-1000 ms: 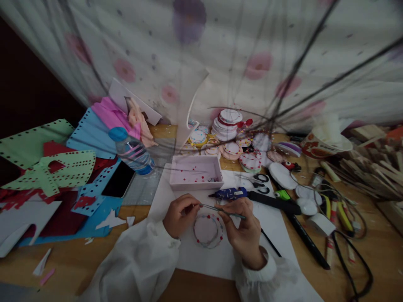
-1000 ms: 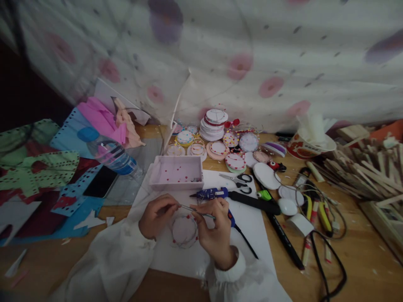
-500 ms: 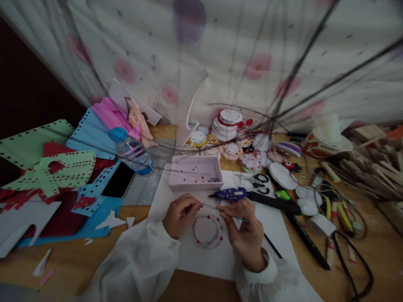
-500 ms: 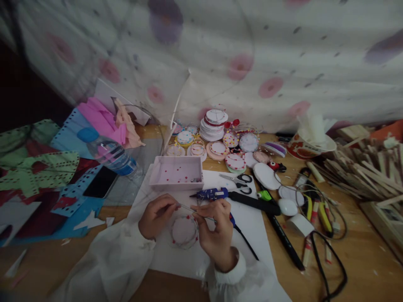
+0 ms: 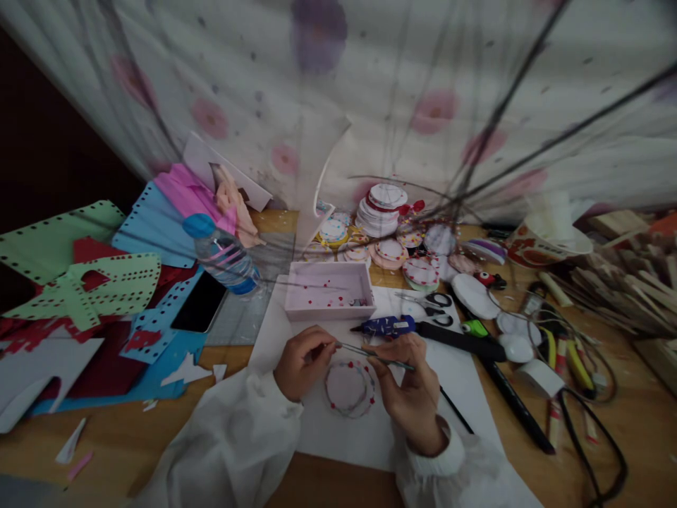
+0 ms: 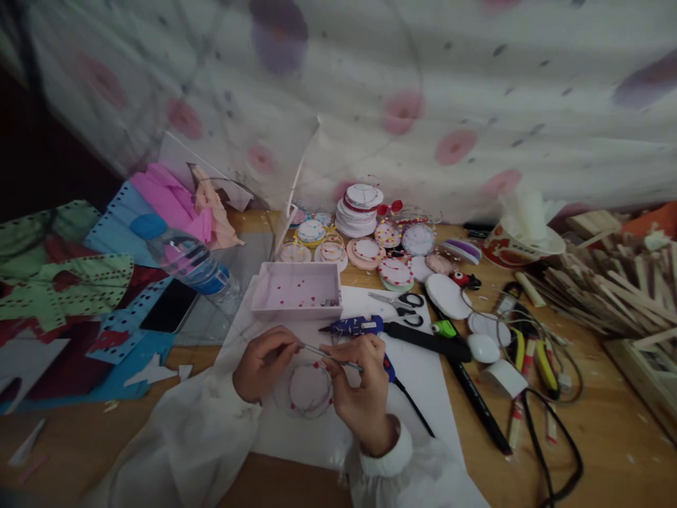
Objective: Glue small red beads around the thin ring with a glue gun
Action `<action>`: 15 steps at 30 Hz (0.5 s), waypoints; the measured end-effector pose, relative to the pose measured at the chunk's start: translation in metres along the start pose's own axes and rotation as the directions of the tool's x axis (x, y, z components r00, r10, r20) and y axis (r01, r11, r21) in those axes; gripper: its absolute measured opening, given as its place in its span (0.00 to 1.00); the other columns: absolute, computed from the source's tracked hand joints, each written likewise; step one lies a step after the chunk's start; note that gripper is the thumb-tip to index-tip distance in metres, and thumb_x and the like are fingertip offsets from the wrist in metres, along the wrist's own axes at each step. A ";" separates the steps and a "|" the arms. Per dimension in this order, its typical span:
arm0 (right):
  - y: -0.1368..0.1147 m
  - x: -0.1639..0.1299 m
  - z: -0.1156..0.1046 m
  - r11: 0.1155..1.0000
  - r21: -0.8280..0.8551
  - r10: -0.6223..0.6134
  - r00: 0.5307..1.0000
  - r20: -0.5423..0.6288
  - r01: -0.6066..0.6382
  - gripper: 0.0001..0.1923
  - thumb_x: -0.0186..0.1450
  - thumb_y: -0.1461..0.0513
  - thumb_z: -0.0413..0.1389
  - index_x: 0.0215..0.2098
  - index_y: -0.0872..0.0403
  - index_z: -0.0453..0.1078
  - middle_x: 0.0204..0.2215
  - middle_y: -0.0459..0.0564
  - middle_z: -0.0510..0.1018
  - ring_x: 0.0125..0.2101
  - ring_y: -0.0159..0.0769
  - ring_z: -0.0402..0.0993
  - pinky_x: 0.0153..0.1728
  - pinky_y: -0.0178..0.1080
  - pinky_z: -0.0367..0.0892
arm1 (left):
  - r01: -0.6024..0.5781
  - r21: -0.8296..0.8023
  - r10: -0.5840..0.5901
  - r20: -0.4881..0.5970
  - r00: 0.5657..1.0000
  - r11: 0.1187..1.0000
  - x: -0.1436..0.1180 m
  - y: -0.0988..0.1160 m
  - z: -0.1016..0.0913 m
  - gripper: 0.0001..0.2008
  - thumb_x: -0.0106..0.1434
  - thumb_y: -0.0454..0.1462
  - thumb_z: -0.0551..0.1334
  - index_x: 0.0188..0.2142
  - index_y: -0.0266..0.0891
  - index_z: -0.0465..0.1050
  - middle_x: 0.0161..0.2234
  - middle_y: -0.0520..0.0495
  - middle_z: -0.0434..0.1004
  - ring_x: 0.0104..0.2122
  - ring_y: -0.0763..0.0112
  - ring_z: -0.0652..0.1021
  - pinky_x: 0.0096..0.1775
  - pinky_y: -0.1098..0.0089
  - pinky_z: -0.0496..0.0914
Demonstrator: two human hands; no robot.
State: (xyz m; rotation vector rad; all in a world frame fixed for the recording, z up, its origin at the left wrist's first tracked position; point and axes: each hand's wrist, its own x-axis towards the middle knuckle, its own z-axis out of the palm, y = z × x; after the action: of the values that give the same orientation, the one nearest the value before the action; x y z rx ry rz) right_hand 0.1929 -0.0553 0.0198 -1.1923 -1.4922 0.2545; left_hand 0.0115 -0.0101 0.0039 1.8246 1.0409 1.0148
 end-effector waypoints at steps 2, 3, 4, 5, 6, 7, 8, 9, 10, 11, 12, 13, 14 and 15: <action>0.001 -0.001 0.000 1.000 0.021 0.004 1.000 -0.002 -0.004 0.07 0.60 0.67 0.59 0.34 0.50 0.69 0.28 0.45 0.79 0.29 0.38 0.73 0.39 0.48 0.62 | 0.004 -0.001 -0.004 0.011 1.000 1.000 0.000 0.001 -0.001 0.09 0.64 0.34 0.57 0.31 0.36 0.74 0.27 0.47 0.72 0.29 0.71 0.73 0.31 0.72 0.67; 0.001 -0.001 0.000 1.000 0.028 0.007 1.000 -0.001 -0.007 0.07 0.60 0.68 0.59 0.34 0.50 0.68 0.28 0.45 0.79 0.30 0.38 0.73 0.40 0.48 0.62 | 0.007 -0.001 -0.007 0.014 1.000 1.000 0.000 0.001 -0.001 0.09 0.64 0.34 0.57 0.31 0.36 0.74 0.27 0.46 0.72 0.28 0.71 0.73 0.31 0.72 0.66; 0.001 -0.001 0.000 1.000 0.029 0.009 1.000 0.004 -0.009 0.07 0.60 0.68 0.59 0.33 0.50 0.68 0.28 0.44 0.79 0.30 0.38 0.73 0.40 0.48 0.61 | 0.009 -0.001 -0.009 0.016 1.000 1.000 0.000 0.001 -0.001 0.08 0.64 0.34 0.57 0.31 0.36 0.74 0.27 0.46 0.73 0.28 0.71 0.73 0.31 0.72 0.66; 0.001 0.000 0.000 1.000 0.022 0.011 1.000 0.014 -0.011 0.07 0.60 0.68 0.59 0.33 0.50 0.68 0.28 0.44 0.80 0.30 0.38 0.74 0.40 0.49 0.61 | 0.008 -0.001 -0.008 0.015 1.000 1.000 0.000 0.001 -0.001 0.08 0.64 0.34 0.57 0.31 0.35 0.74 0.27 0.46 0.73 0.28 0.71 0.73 0.31 0.72 0.66; 0.000 0.001 0.000 1.000 0.009 0.013 1.000 0.025 -0.014 0.07 0.60 0.68 0.59 0.33 0.50 0.68 0.28 0.44 0.80 0.29 0.38 0.74 0.41 0.49 0.61 | 0.007 -0.002 -0.007 0.012 1.000 1.000 0.000 0.001 -0.001 0.08 0.64 0.34 0.57 0.31 0.35 0.74 0.27 0.46 0.73 0.28 0.71 0.73 0.31 0.72 0.66; -0.001 0.001 -0.001 1.000 -0.003 0.013 0.999 0.033 -0.013 0.07 0.60 0.68 0.59 0.33 0.50 0.68 0.28 0.44 0.80 0.29 0.38 0.74 0.41 0.49 0.61 | 0.005 -0.003 -0.005 0.009 1.000 1.000 0.000 0.001 -0.001 0.08 0.64 0.34 0.57 0.31 0.35 0.75 0.27 0.46 0.73 0.28 0.71 0.73 0.31 0.72 0.66; -0.002 0.002 -0.001 1.000 -0.010 0.010 0.999 0.037 -0.010 0.07 0.60 0.68 0.59 0.33 0.50 0.68 0.28 0.44 0.80 0.29 0.38 0.73 0.41 0.48 0.60 | 0.005 -0.003 -0.005 0.008 1.000 1.000 0.000 0.001 0.000 0.08 0.64 0.33 0.57 0.31 0.35 0.75 0.27 0.46 0.73 0.28 0.71 0.73 0.31 0.72 0.66; -0.002 0.003 -0.002 1.000 -0.015 0.006 0.999 0.035 -0.006 0.07 0.60 0.67 0.59 0.32 0.50 0.68 0.28 0.44 0.79 0.29 0.37 0.73 0.41 0.48 0.60 | 0.003 -0.005 -0.003 0.008 1.000 1.000 0.000 0.001 0.000 0.08 0.64 0.33 0.57 0.31 0.35 0.75 0.27 0.46 0.73 0.28 0.71 0.73 0.31 0.72 0.66; -0.003 0.004 -0.002 1.000 -0.019 0.005 0.999 0.032 -0.004 0.06 0.60 0.67 0.59 0.32 0.50 0.68 0.27 0.44 0.79 0.29 0.37 0.73 0.41 0.48 0.61 | 0.000 -0.005 0.000 0.010 1.000 1.000 0.000 0.001 0.000 0.08 0.63 0.33 0.57 0.31 0.35 0.74 0.27 0.46 0.73 0.28 0.71 0.73 0.31 0.72 0.66; -0.003 0.004 -0.002 1.000 -0.023 0.003 1.000 0.029 -0.002 0.06 0.60 0.67 0.59 0.32 0.50 0.68 0.27 0.44 0.79 0.29 0.37 0.72 0.40 0.47 0.61 | -0.003 -0.005 0.003 0.011 1.000 1.000 0.000 0.001 0.000 0.08 0.63 0.33 0.57 0.30 0.34 0.74 0.27 0.46 0.72 0.28 0.71 0.73 0.31 0.72 0.66; -0.003 0.004 -0.002 1.000 -0.027 0.004 1.000 0.029 -0.004 0.06 0.60 0.67 0.59 0.32 0.50 0.68 0.27 0.44 0.78 0.29 0.37 0.72 0.39 0.46 0.61 | -0.007 -0.004 0.007 0.010 1.000 1.000 0.000 0.001 0.000 0.08 0.63 0.33 0.57 0.30 0.34 0.74 0.27 0.46 0.72 0.28 0.71 0.73 0.31 0.72 0.66; -0.003 0.004 -0.002 0.999 -0.031 0.007 0.999 0.032 -0.006 0.06 0.60 0.67 0.59 0.32 0.51 0.68 0.27 0.44 0.78 0.29 0.37 0.72 0.39 0.46 0.61 | -0.009 -0.005 0.009 0.011 1.000 1.000 0.000 0.001 0.000 0.08 0.63 0.33 0.57 0.30 0.34 0.74 0.27 0.46 0.72 0.28 0.71 0.73 0.31 0.72 0.66; -0.003 0.004 -0.002 0.999 -0.034 0.006 0.999 0.034 -0.005 0.05 0.60 0.67 0.59 0.32 0.51 0.68 0.26 0.44 0.78 0.29 0.37 0.72 0.39 0.46 0.61 | -0.010 -0.006 0.010 0.010 1.000 1.000 0.000 0.001 0.000 0.08 0.63 0.33 0.57 0.30 0.34 0.74 0.27 0.46 0.72 0.28 0.71 0.73 0.31 0.73 0.66; -0.003 0.004 -0.002 1.000 -0.031 0.003 0.999 0.037 -0.001 0.06 0.60 0.67 0.59 0.32 0.51 0.68 0.26 0.44 0.78 0.29 0.37 0.72 0.39 0.46 0.61 | -0.011 -0.007 0.011 0.009 1.000 1.000 0.001 0.001 -0.001 0.09 0.63 0.33 0.57 0.30 0.34 0.74 0.27 0.46 0.72 0.28 0.71 0.73 0.31 0.73 0.66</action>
State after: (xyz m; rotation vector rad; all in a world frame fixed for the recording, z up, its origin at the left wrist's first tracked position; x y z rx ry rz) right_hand 0.1940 -0.0547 0.0247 -1.2193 -1.5317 0.2568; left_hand 0.0116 -0.0098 0.0055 1.8291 1.0217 1.0143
